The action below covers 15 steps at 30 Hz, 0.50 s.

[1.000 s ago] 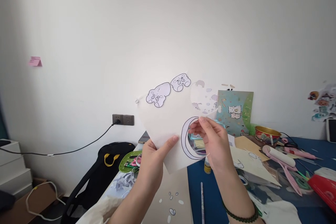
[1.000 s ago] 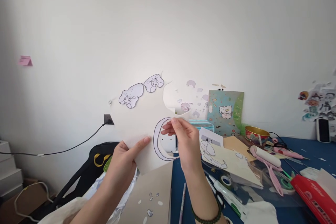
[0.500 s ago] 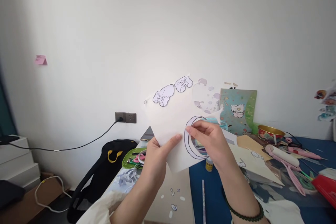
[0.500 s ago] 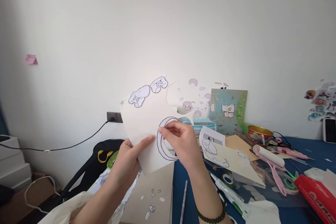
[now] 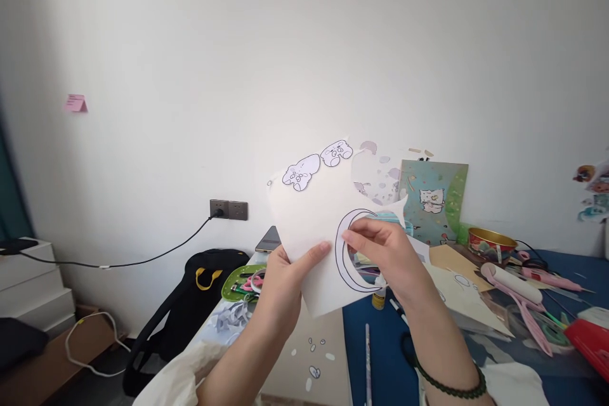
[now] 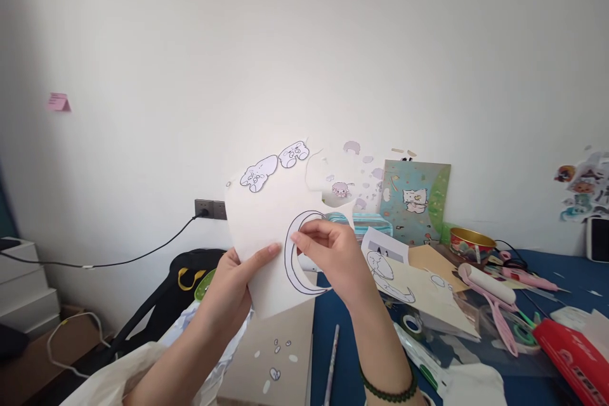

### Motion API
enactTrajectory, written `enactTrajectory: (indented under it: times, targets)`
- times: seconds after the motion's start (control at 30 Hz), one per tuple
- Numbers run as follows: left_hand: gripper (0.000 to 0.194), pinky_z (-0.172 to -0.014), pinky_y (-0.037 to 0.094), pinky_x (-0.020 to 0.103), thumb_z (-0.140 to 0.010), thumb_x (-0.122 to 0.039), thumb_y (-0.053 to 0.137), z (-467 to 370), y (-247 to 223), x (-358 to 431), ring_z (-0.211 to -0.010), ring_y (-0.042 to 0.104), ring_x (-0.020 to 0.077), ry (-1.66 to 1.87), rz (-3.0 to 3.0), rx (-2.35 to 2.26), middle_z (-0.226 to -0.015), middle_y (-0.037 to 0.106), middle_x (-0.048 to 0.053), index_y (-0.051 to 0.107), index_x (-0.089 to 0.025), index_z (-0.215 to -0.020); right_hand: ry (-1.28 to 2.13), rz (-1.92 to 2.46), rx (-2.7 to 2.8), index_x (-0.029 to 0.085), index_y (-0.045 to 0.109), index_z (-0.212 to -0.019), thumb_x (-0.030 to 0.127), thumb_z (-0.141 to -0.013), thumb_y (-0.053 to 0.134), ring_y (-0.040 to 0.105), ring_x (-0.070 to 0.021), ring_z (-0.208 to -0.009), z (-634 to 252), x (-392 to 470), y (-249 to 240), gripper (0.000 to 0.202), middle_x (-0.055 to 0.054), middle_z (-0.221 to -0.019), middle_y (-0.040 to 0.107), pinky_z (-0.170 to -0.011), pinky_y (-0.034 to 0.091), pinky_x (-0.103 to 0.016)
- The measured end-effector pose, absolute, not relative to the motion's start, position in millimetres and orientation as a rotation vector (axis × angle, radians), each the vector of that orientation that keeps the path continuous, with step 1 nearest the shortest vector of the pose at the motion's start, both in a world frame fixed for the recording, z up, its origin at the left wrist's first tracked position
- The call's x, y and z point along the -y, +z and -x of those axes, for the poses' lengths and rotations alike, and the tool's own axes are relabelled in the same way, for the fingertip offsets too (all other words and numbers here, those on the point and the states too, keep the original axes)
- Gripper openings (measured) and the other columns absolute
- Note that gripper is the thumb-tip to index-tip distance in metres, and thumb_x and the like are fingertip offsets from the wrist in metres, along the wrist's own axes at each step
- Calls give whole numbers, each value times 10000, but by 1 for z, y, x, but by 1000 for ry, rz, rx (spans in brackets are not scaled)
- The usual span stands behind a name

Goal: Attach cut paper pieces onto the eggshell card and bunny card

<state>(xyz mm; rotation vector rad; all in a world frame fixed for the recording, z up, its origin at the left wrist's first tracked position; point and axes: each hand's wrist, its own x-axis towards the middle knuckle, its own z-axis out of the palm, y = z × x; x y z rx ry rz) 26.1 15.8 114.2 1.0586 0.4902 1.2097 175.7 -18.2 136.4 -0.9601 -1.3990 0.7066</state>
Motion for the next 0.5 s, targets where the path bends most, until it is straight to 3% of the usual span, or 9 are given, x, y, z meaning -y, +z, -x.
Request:
enactTrajectory:
  times: [0.3, 0.5]
  targets:
    - [364, -586, 557, 282, -606, -311, 833, -25, 119, -10, -724, 704, 234, 1247, -1082, -703, -904, 752, 130, 691, -120, -881, 925, 1036, 1480, 176, 660, -711, 269, -617, 805, 582, -143, -698, -181, 18, 136, 197, -10, -730, 650, -637, 450, -250]
    - [379, -732, 558, 351, -627, -309, 816, -25, 119, -10, -911, 692, 302, 1286, -1197, -653, -981, 744, 136, 706, -127, -940, 685, 1125, 1479, 185, 493, -539, 428, -821, 603, 363, -96, -534, -176, 17, 136, 389, 41, -548, 405, -523, 293, -267]
